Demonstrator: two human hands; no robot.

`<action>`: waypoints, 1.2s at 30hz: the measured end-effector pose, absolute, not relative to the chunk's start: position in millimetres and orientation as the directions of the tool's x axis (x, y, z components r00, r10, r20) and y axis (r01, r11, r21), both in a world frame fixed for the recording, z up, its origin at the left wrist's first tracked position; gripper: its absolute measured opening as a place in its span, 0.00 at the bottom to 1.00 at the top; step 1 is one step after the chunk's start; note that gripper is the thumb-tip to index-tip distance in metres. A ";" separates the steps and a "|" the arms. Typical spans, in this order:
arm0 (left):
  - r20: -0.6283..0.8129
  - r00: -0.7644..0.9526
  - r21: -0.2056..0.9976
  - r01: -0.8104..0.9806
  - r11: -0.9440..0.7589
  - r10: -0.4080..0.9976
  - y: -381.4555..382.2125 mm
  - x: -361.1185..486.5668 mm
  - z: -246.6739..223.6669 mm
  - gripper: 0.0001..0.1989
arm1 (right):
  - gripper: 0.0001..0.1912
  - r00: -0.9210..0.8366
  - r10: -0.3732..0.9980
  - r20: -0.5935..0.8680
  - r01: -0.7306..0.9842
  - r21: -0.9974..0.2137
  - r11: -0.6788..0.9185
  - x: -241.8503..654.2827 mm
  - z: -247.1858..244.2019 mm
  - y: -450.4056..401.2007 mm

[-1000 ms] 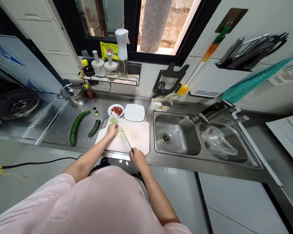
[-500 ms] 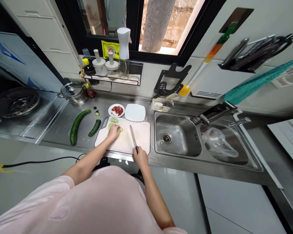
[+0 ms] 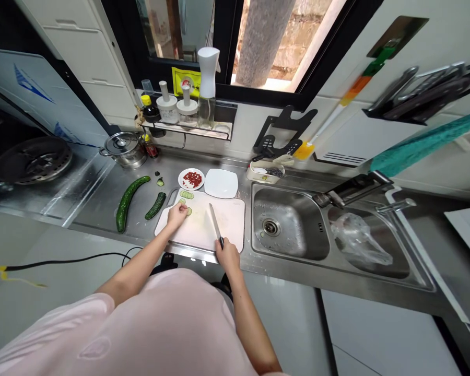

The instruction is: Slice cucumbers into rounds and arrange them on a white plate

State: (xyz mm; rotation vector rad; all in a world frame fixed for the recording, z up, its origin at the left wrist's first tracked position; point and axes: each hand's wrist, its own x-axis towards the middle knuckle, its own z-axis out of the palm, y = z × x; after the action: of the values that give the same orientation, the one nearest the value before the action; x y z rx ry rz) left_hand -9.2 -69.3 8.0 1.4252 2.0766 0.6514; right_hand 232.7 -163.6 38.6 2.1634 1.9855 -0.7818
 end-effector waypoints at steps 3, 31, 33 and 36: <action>-0.114 -0.365 0.610 0.708 0.355 0.924 -76.8 -20.7 9.3 0.09 | 0.25 0.012 0.902 -0.432 0.958 -0.255 -0.134 231.0 40.0 -164.0; -0.036 -0.413 0.425 0.818 0.387 0.910 -71.3 -19.5 19.7 0.11 | 0.23 -0.003 0.899 -0.438 0.959 -0.256 -0.121 230.6 36.7 -162.9; -0.017 -0.376 0.439 0.830 0.344 0.927 -62.7 -14.8 21.8 0.11 | 0.24 -0.010 0.901 -0.434 0.960 -0.258 -0.113 230.8 35.7 -163.2; -0.018 -0.323 0.436 0.849 0.298 0.946 -46.5 -8.5 25.6 0.12 | 0.24 -0.010 0.903 -0.429 0.961 -0.254 -0.110 231.1 34.3 -163.3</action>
State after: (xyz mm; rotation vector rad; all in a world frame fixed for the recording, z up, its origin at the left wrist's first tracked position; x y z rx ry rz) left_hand -8.5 -46.5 25.6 1.6357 2.2973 0.5125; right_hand 231.1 -163.3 34.3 2.1263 2.0149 -0.7635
